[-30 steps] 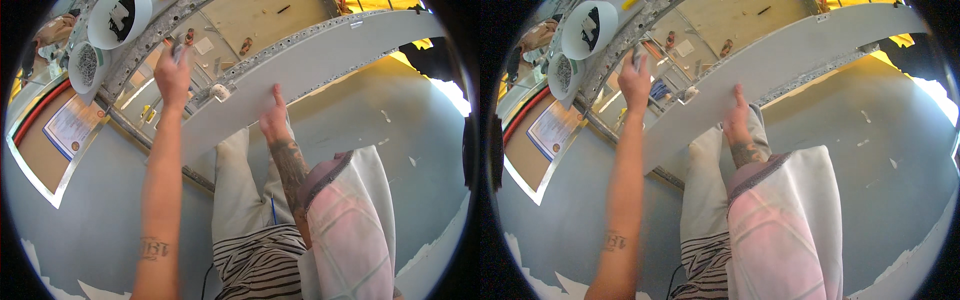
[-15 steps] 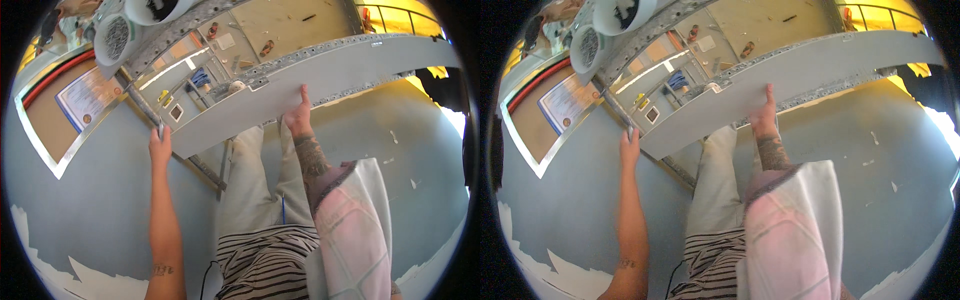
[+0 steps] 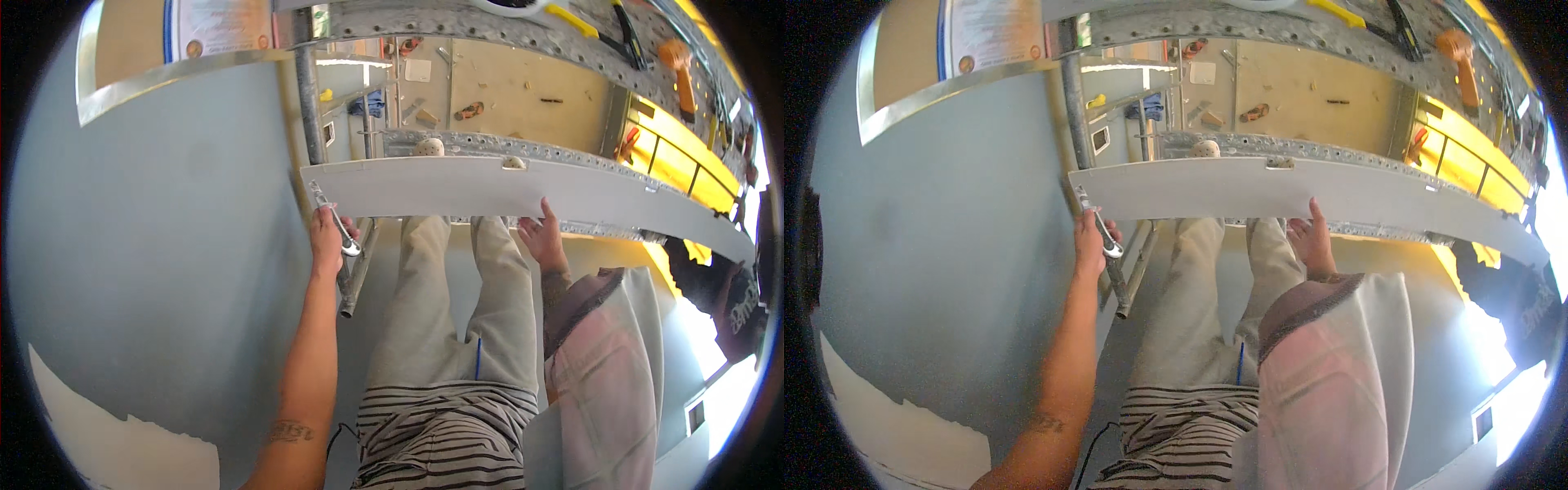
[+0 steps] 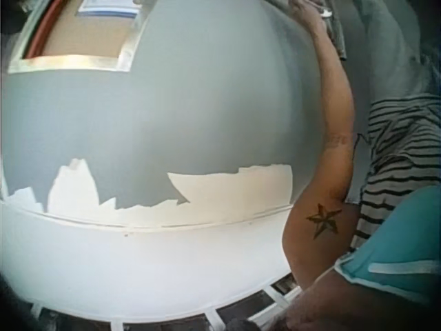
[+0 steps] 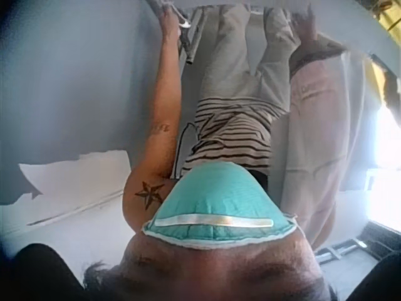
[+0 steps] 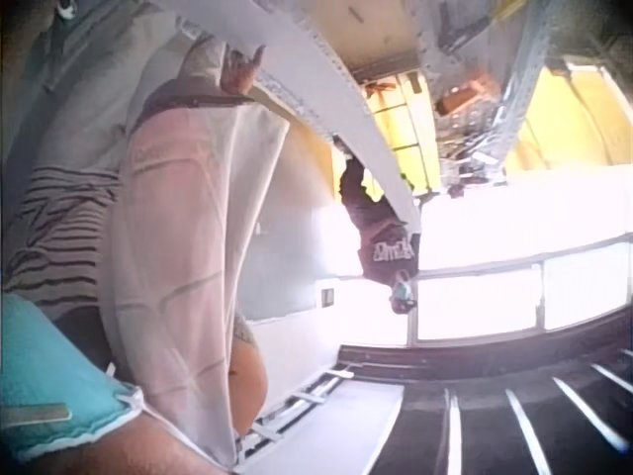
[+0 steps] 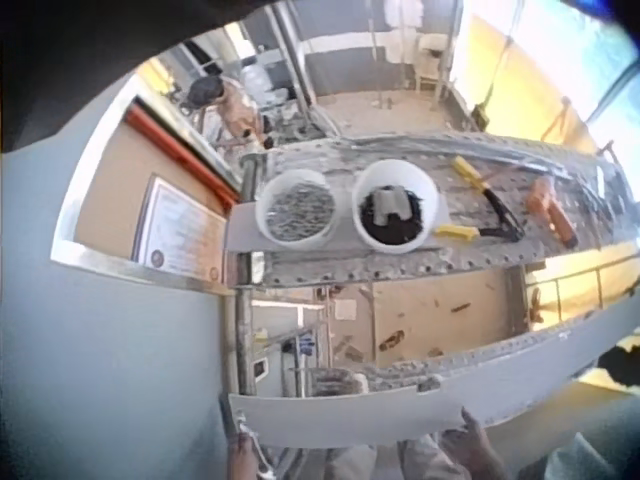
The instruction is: The person measures a long white board with a tape measure, marks it with a pencil, and uses a utility knife to cut several notches into the edge of the board while another person assists by holding the material.
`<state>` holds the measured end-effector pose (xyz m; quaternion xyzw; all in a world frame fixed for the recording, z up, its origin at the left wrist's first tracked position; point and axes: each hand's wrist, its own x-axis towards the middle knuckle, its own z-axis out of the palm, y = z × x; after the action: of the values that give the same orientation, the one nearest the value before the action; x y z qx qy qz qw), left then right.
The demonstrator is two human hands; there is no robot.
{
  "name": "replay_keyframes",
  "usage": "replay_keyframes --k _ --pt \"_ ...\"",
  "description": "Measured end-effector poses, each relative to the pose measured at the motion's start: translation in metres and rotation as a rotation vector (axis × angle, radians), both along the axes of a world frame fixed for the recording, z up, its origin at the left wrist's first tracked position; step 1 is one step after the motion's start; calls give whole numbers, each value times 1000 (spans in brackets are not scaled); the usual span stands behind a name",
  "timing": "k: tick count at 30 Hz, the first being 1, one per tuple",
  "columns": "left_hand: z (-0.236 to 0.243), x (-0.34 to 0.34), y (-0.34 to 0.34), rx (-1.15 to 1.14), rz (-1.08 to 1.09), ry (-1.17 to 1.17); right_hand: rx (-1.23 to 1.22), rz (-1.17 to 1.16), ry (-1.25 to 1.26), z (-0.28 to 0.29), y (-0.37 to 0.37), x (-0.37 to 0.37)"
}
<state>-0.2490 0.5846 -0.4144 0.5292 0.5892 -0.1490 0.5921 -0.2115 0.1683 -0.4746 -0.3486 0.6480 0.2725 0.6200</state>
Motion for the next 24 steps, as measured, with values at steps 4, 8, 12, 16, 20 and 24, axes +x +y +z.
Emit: replay_keyframes --k 4,8,12,16,20,24 --pt "-10 -6 9 -97 75 -58 -116 1495 264 32 20 68" --pt "-14 -2 -2 -155 124 -111 -945 1755 -1216 48 105 124" --pt "-16 9 -26 -106 229 -104 -423 2068 -1138 -20 103 141" --pt "-11 24 -37 2 339 -90 -31 2335 -782 -15 122 153" --pt "-13 39 -55 51 334 -122 -75 2293 -833 -6 115 145" --pt "-19 52 -66 144 503 -118 41 2112 -808 17 124 145"
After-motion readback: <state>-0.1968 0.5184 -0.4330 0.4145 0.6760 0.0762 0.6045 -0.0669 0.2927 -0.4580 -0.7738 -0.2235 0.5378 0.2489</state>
